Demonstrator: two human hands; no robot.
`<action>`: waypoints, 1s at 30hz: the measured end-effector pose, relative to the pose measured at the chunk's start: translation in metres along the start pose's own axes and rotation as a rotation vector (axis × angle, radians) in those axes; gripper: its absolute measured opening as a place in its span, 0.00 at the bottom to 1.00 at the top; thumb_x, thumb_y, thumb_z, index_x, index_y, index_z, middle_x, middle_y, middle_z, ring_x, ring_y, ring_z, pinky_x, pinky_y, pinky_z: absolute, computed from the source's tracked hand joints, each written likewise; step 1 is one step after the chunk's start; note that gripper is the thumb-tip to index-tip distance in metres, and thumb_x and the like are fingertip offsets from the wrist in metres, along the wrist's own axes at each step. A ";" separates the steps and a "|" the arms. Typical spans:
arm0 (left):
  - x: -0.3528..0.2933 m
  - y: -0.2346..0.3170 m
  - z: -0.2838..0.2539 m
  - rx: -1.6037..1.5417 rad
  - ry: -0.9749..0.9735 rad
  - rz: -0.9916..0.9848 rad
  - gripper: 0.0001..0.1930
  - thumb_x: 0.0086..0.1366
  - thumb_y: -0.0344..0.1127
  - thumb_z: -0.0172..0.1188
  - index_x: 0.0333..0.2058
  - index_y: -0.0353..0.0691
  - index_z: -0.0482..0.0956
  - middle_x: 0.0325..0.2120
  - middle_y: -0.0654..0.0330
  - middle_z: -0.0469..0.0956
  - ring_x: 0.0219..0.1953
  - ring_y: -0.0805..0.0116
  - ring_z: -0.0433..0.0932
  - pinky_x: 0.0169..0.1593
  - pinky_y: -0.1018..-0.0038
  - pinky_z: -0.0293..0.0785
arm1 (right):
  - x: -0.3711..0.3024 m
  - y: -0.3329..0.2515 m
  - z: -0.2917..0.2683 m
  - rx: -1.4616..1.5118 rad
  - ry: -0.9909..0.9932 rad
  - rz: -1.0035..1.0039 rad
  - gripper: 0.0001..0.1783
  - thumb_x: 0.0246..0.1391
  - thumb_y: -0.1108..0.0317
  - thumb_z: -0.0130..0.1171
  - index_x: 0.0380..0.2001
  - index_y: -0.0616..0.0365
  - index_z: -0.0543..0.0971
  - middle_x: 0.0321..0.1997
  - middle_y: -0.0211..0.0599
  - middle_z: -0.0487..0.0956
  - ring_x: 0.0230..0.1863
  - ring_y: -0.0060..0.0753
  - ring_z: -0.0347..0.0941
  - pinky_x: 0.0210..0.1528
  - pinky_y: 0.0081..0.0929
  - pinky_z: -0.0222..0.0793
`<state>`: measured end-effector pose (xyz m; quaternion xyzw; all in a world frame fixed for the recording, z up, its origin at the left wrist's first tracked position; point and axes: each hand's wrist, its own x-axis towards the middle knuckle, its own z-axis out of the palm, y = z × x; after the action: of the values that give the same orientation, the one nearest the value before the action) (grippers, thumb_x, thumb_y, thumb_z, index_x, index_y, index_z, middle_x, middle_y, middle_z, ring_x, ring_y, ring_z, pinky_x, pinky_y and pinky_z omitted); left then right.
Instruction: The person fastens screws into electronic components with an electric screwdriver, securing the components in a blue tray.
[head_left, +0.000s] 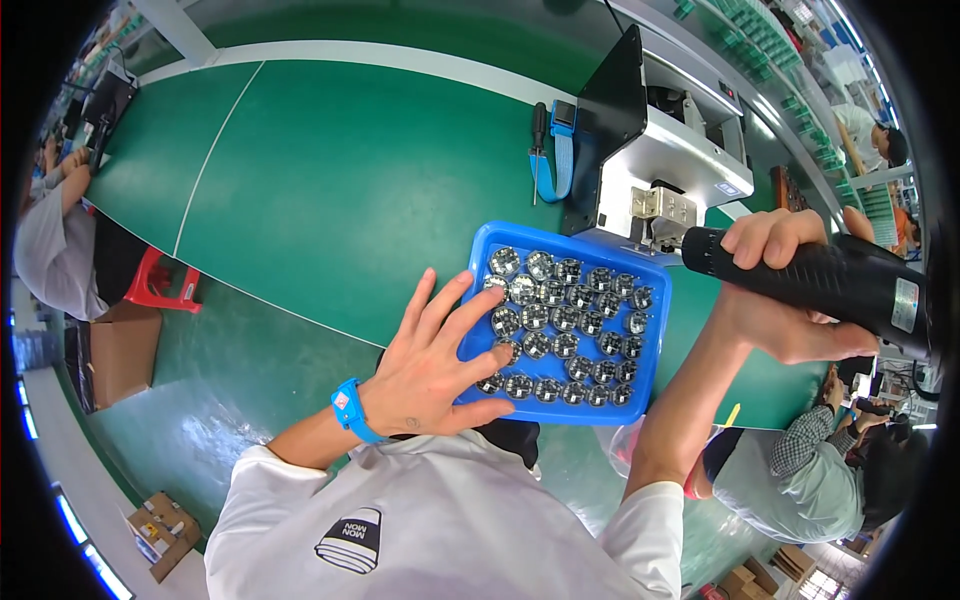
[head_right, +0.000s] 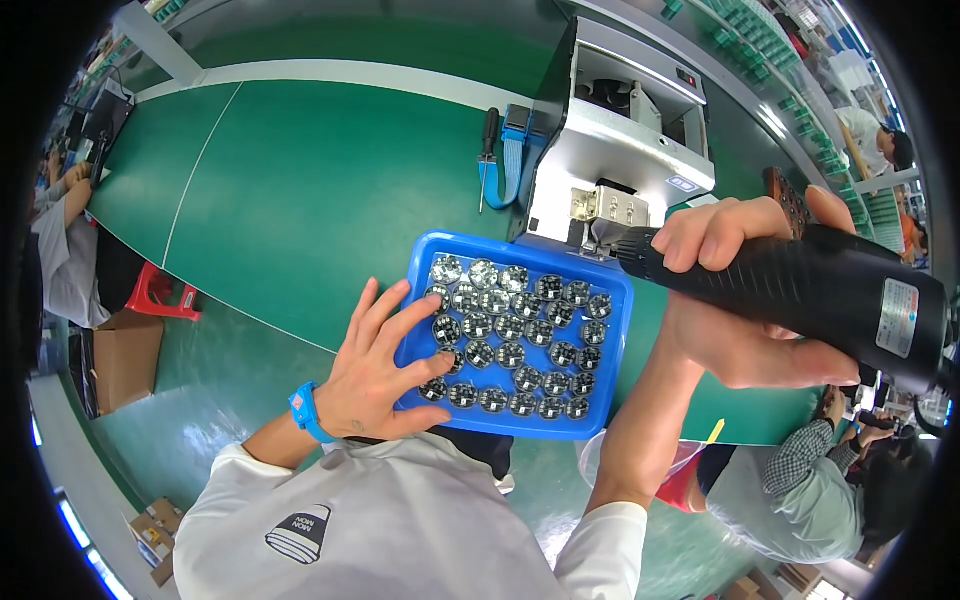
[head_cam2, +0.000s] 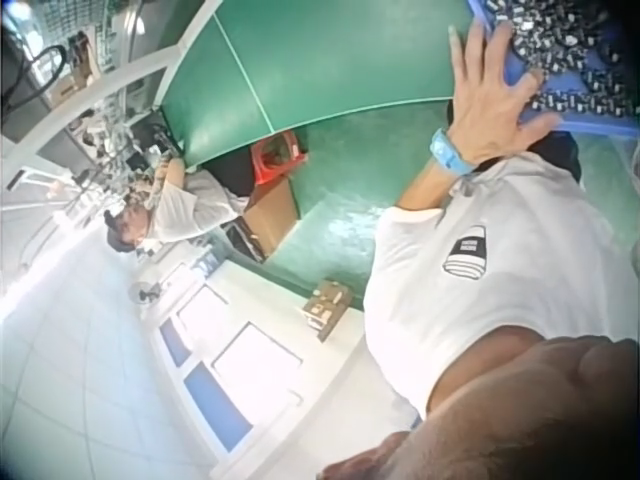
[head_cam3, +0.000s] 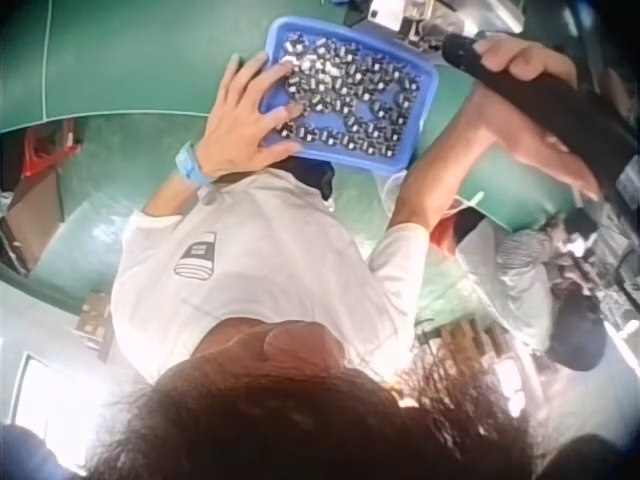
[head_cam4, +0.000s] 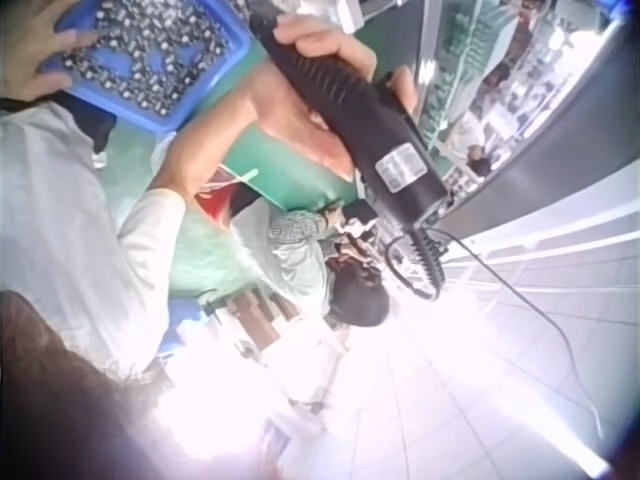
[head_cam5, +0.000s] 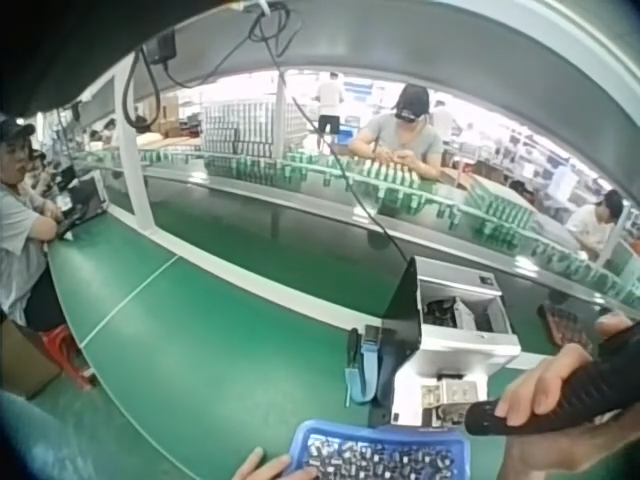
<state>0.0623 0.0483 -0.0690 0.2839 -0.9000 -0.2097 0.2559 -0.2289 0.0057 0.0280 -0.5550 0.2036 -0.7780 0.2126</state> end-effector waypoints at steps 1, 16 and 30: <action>0.000 0.000 0.000 0.001 -0.002 -0.003 0.26 0.50 0.55 0.71 0.43 0.48 0.79 0.63 0.45 0.61 0.68 0.36 0.54 0.67 0.33 0.46 | 0.000 0.002 0.002 0.016 0.000 -0.007 0.62 0.47 0.13 0.33 0.63 0.63 0.58 0.22 0.41 0.68 0.15 0.35 0.65 0.20 0.37 0.68; 0.003 0.001 -0.001 -0.001 -0.007 0.001 0.25 0.51 0.55 0.70 0.43 0.48 0.80 0.63 0.45 0.62 0.68 0.36 0.54 0.66 0.32 0.46 | -0.006 0.001 0.004 0.006 -0.026 -0.036 0.64 0.43 0.12 0.36 0.64 0.63 0.56 0.23 0.45 0.71 0.17 0.39 0.68 0.21 0.40 0.71; 0.000 0.000 0.000 0.004 -0.010 -0.007 0.24 0.52 0.56 0.70 0.43 0.48 0.80 0.64 0.46 0.61 0.68 0.36 0.53 0.67 0.32 0.45 | -0.007 -0.002 0.004 0.034 -0.042 -0.072 0.64 0.44 0.12 0.34 0.63 0.63 0.57 0.23 0.45 0.72 0.17 0.38 0.68 0.21 0.39 0.72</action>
<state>0.0623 0.0481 -0.0685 0.2865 -0.9007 -0.2099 0.2501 -0.2235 0.0105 0.0250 -0.5744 0.1659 -0.7768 0.1979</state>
